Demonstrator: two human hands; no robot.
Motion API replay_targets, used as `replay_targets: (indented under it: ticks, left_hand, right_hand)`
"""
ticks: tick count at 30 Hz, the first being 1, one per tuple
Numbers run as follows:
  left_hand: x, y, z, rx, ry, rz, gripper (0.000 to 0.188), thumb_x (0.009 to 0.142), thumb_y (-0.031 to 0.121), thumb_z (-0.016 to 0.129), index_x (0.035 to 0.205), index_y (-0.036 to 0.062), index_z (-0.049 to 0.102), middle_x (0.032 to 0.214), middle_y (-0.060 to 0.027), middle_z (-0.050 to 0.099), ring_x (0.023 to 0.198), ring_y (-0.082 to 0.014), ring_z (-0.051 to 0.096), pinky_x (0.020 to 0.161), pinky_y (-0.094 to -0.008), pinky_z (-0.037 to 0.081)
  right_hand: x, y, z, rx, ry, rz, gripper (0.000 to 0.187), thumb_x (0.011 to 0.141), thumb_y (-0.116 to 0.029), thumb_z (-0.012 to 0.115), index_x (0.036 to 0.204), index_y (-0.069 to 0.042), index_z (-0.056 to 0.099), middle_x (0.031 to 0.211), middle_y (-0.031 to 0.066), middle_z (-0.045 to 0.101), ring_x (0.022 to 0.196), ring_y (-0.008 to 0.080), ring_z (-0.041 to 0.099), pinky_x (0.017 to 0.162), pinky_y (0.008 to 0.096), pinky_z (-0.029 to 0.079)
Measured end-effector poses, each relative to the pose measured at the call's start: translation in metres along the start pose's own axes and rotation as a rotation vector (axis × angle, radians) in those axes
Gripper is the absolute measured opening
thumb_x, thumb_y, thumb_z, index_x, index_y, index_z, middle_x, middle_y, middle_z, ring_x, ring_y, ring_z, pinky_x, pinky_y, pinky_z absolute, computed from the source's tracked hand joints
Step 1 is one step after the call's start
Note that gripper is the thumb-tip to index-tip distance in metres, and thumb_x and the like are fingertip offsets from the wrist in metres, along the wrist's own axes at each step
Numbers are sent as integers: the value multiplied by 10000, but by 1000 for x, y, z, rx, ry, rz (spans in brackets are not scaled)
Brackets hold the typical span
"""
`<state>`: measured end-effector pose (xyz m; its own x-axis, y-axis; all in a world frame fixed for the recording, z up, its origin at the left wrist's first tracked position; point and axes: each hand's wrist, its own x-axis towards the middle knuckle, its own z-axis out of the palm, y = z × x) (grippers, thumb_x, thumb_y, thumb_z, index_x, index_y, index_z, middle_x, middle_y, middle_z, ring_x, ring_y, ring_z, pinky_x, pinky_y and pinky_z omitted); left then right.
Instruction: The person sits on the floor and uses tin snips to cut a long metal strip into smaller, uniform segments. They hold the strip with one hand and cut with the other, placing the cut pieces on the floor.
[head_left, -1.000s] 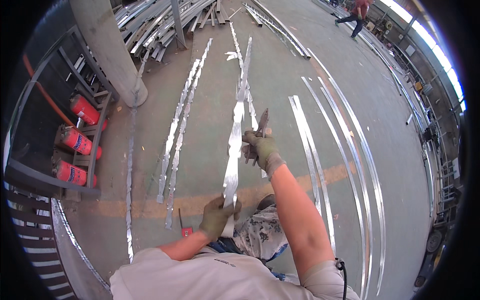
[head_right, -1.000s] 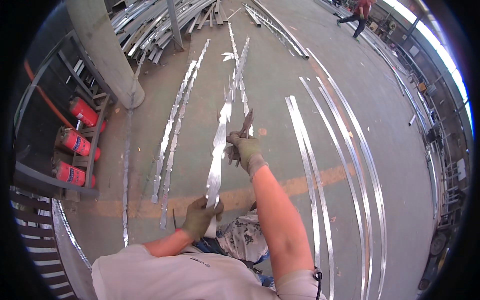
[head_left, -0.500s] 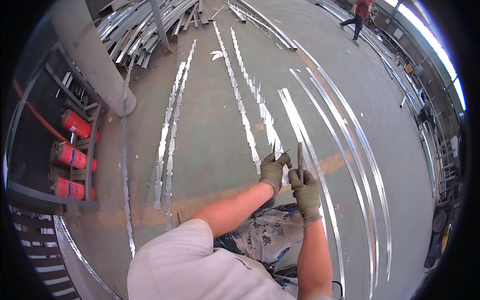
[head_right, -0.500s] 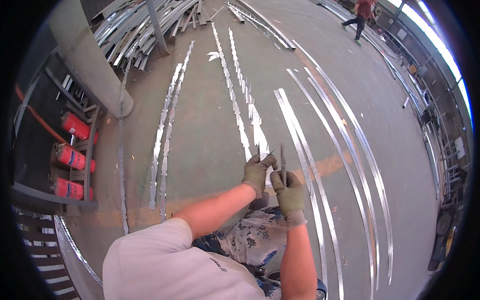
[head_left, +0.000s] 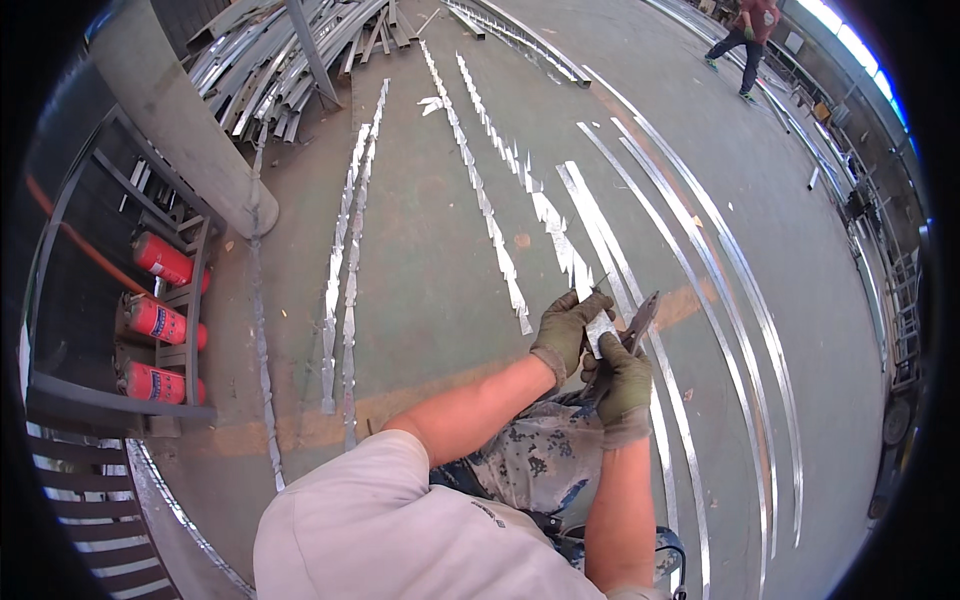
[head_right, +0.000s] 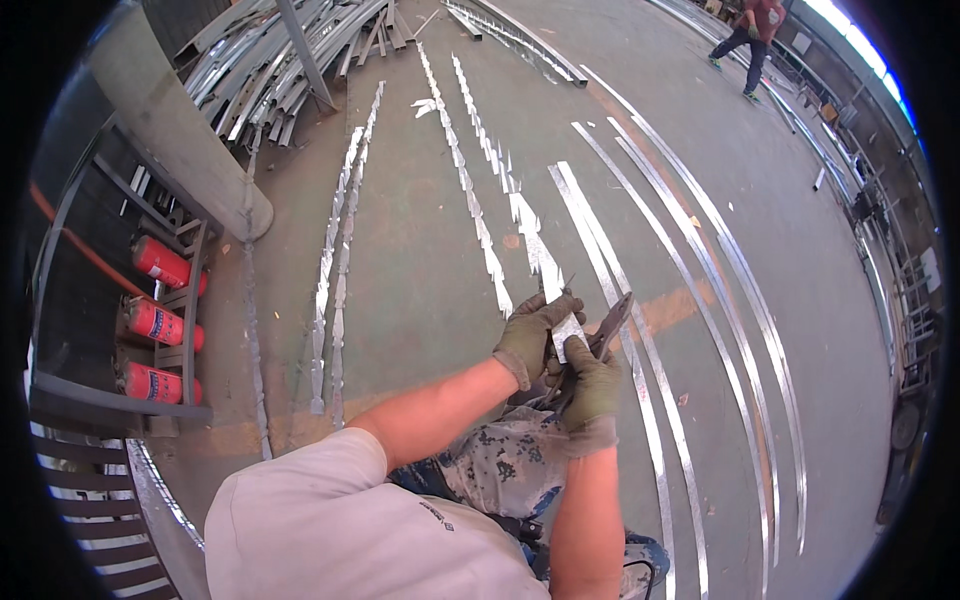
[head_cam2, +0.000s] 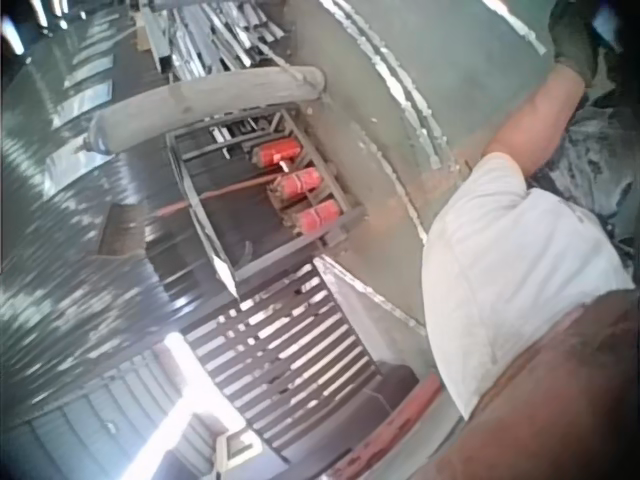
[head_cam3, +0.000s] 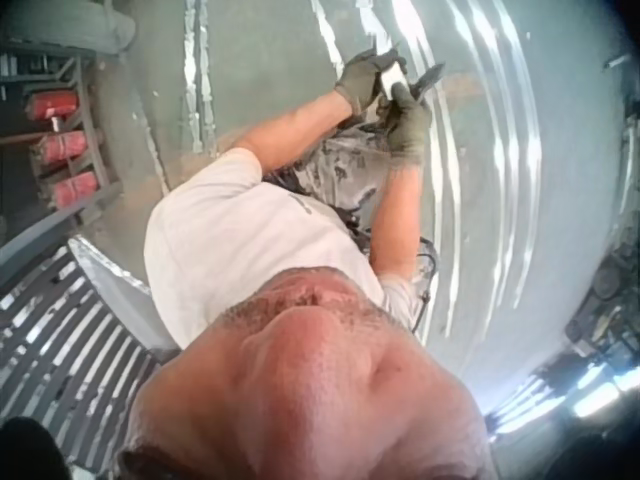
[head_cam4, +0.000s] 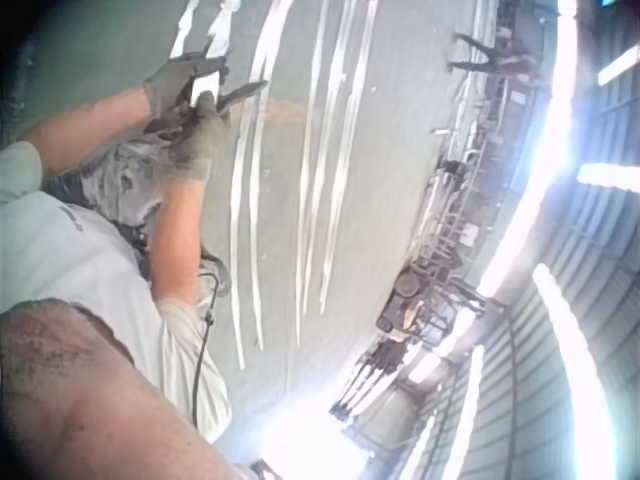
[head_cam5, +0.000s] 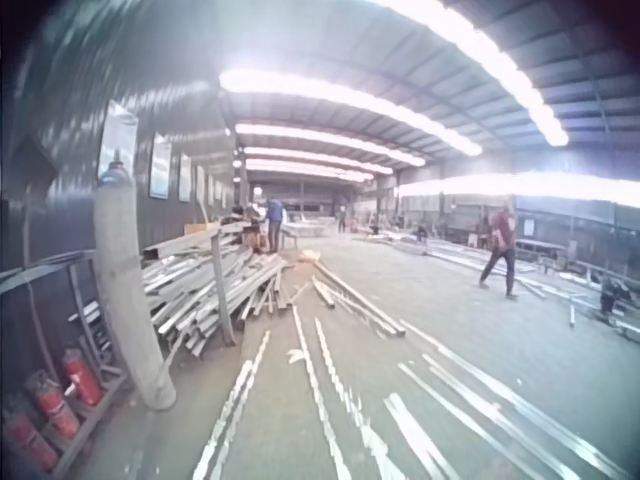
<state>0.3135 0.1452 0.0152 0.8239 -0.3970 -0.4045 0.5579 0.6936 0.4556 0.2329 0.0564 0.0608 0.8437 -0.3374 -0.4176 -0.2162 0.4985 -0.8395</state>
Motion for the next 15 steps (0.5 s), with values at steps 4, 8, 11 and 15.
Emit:
replay_targets:
  ticks: [4, 8, 11, 15]
  left_hand:
    - [7, -6, -10, -204, -222, -138, 302, 971, 84, 664, 1266, 49, 611, 1079, -101, 703, 1000, -216, 684, 902, -376, 586]
    - [-10, -23, 6, -49, -371, -162, 590, 979, 53, 658, 1514, 126, 422, 1118, -74, 688, 1030, -188, 674, 930, -343, 579]
    - [-21, -49, 19, 36, -377, -62, 622, 972, -20, 634, 1540, 85, 404, 1158, -59, 685, 1058, -170, 657, 943, -322, 557]
    - [-13, -59, 39, 84, -381, 86, 604, 941, -68, 620, 1507, 9, 426, 1133, -73, 682, 1016, -184, 660, 933, -333, 536]
  right_hand:
    - [-30, -30, -9, 13, 40, 51, 239, 930, -72, 644, 1144, 24, 599, 859, 75, 666, 610, 169, 645, 495, 288, 516]
    - [-67, -48, -42, -38, 81, 9, 309, 896, -79, 647, 1162, 67, 590, 816, 104, 643, 556, 178, 613, 475, 282, 494]
    - [-77, -54, -61, -76, 161, -41, 331, 852, -40, 655, 1153, 86, 598, 808, 84, 618, 535, 187, 590, 463, 292, 506]
    - [-56, -58, -84, -91, 200, -91, 270, 852, -30, 660, 1095, 72, 603, 795, 77, 601, 544, 191, 594, 455, 294, 501]
